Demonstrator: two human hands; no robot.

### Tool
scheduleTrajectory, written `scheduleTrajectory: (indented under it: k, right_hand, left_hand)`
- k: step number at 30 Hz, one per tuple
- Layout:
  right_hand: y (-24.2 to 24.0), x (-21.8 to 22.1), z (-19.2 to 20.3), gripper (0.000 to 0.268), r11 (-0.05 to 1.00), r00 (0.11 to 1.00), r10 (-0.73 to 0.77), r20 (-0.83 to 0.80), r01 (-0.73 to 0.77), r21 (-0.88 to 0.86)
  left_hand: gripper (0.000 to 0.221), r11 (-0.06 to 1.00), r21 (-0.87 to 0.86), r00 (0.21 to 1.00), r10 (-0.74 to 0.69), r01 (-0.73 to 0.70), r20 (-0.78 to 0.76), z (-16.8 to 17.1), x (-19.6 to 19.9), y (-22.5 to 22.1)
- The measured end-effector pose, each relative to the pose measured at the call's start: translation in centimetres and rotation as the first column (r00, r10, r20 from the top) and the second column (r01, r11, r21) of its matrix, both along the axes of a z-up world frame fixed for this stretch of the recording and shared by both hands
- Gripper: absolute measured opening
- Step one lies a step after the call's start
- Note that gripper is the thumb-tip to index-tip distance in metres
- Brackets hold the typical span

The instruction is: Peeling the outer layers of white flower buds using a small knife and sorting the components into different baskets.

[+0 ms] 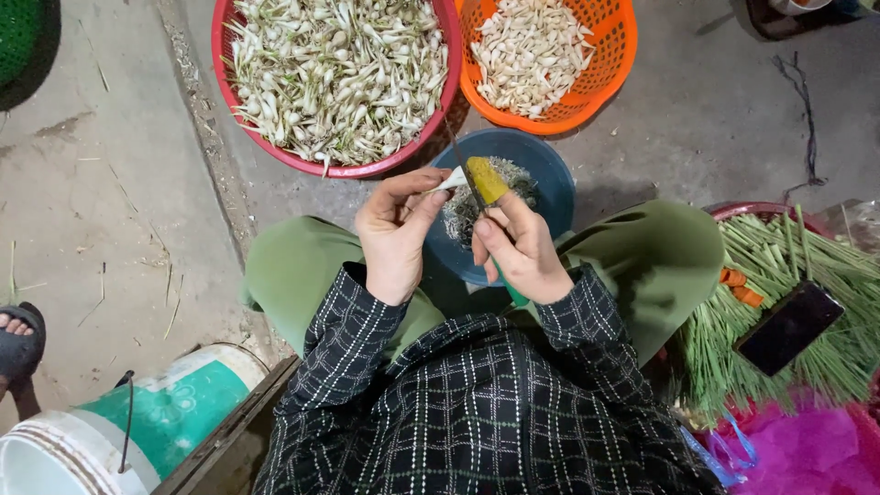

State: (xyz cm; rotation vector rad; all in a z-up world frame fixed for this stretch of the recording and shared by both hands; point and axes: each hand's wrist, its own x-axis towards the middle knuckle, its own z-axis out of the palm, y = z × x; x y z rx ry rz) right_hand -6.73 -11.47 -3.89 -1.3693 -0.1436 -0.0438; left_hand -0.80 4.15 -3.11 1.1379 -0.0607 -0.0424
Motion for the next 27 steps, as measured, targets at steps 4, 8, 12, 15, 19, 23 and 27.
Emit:
scheduleTrajectory:
  k: [4,8,12,15,19,23,27]
  right_hand:
    - [0.1,-0.1,0.1,0.042,0.998,0.997,-0.055,-0.054,0.054,-0.007]
    - [0.2,0.3,1.3,0.044,0.993,0.986,-0.116,-0.115,0.116,-0.011]
    - [0.0,0.7,2.1,0.044,0.989,0.979,-0.141,-0.150,0.147,0.031]
    - [0.3,0.5,1.7,0.045,0.983,0.998,-0.043,-0.054,0.052,0.176]
    - [0.7,-0.2,0.5,0.055,0.996,0.998,0.035,-0.047,-0.031,0.085]
    - [0.8,-0.4,0.7,0.058,0.999,0.998,0.040,-0.038,-0.040,0.014]
    - [0.2,0.1,-0.3,0.051,0.987,0.996,0.070,-0.048,-0.062,0.150]
  left_hand:
    - [0.013,1.000,0.007,1.000,-0.011,0.011,0.008,0.0,0.1,-0.2]
    - [0.015,0.998,-0.043,0.999,-0.045,0.044,-0.010,0.0,0.0,-0.7]
    - [0.014,0.995,-0.079,0.998,-0.059,0.057,-0.025,-0.3,0.1,-0.7]
    - [0.013,0.997,-0.078,1.000,-0.028,0.028,0.004,-1.2,0.4,-0.2]
    - [0.017,0.998,-0.056,1.000,-0.019,0.018,-0.010,-1.8,0.1,-0.5]
    - [0.017,0.995,-0.096,0.999,0.007,-0.012,-0.046,-1.9,0.0,-0.7]
    - [0.015,0.992,-0.126,1.000,0.007,-0.009,-0.020,-1.3,0.3,-0.5]
